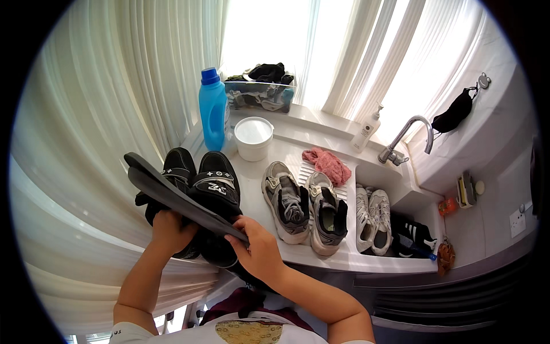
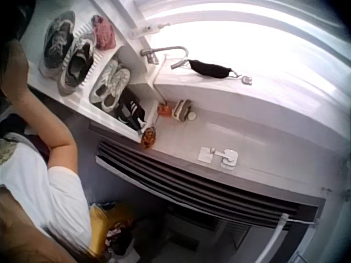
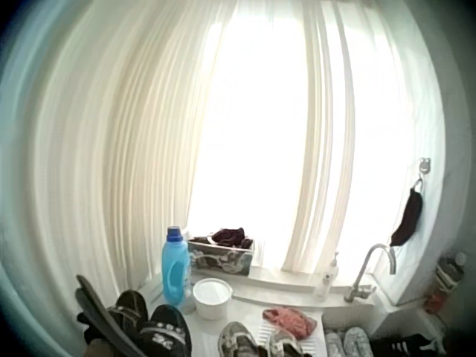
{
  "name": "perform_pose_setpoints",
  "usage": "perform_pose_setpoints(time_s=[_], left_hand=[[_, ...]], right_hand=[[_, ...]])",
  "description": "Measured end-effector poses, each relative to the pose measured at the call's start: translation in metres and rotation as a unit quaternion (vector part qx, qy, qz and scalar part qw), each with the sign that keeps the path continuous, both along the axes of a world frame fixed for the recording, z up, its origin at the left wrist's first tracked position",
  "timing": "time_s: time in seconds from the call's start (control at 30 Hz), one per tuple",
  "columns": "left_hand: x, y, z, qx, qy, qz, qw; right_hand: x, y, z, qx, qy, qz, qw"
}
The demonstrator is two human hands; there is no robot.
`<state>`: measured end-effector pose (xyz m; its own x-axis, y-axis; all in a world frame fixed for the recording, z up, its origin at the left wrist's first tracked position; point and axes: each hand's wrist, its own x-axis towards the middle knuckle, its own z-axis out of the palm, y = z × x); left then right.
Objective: The person takes a shirt from a washing machine and hangs it on a rack using a hanger, then drapes a towel over the rack before picking up shoes and insoles from a windowsill and placing the insoles into the shoes while sitting on the floor.
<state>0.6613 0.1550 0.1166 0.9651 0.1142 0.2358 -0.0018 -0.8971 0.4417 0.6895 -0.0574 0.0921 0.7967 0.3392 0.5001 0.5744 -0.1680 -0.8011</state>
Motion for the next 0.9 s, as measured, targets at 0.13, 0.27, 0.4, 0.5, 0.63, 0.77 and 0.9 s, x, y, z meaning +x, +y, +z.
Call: perform_pose_setpoints(time_s=[0.13,0.27,0.4,0.5,0.63,0.77,0.9], left_hand=[[-0.021,-0.052,0.034,-0.002,-0.12,-0.098,0.988],[-0.04,-0.117,0.033,-0.038,-0.101,-0.27,0.957],[-0.055,-0.228,0.02,-0.072,-0.077,-0.403,0.909],[-0.081,-0.315,0.007,-0.099,-0.051,-0.501,0.858],[-0.112,-0.414,-0.026,0.031,-0.074,-0.59,0.804],[-0.164,-0.526,-0.031,0.054,-0.016,-0.665,0.745],[-0.2,-0.61,-0.045,0.019,-0.026,-0.756,0.654]], right_hand=[[-0.039,-0.049,0.035,-0.049,-0.122,-0.032,0.991],[-0.093,-0.13,0.064,-0.143,-0.007,-0.013,0.99],[-0.164,-0.219,0.057,-0.183,0.081,-0.079,0.976],[-0.221,-0.289,0.045,-0.137,0.19,-0.12,0.965],[-0.296,-0.366,0.022,-0.051,0.354,-0.156,0.921],[-0.369,-0.423,-0.002,0.054,0.355,-0.221,0.907],[-0.416,-0.463,-0.017,0.103,0.38,-0.308,0.866]])
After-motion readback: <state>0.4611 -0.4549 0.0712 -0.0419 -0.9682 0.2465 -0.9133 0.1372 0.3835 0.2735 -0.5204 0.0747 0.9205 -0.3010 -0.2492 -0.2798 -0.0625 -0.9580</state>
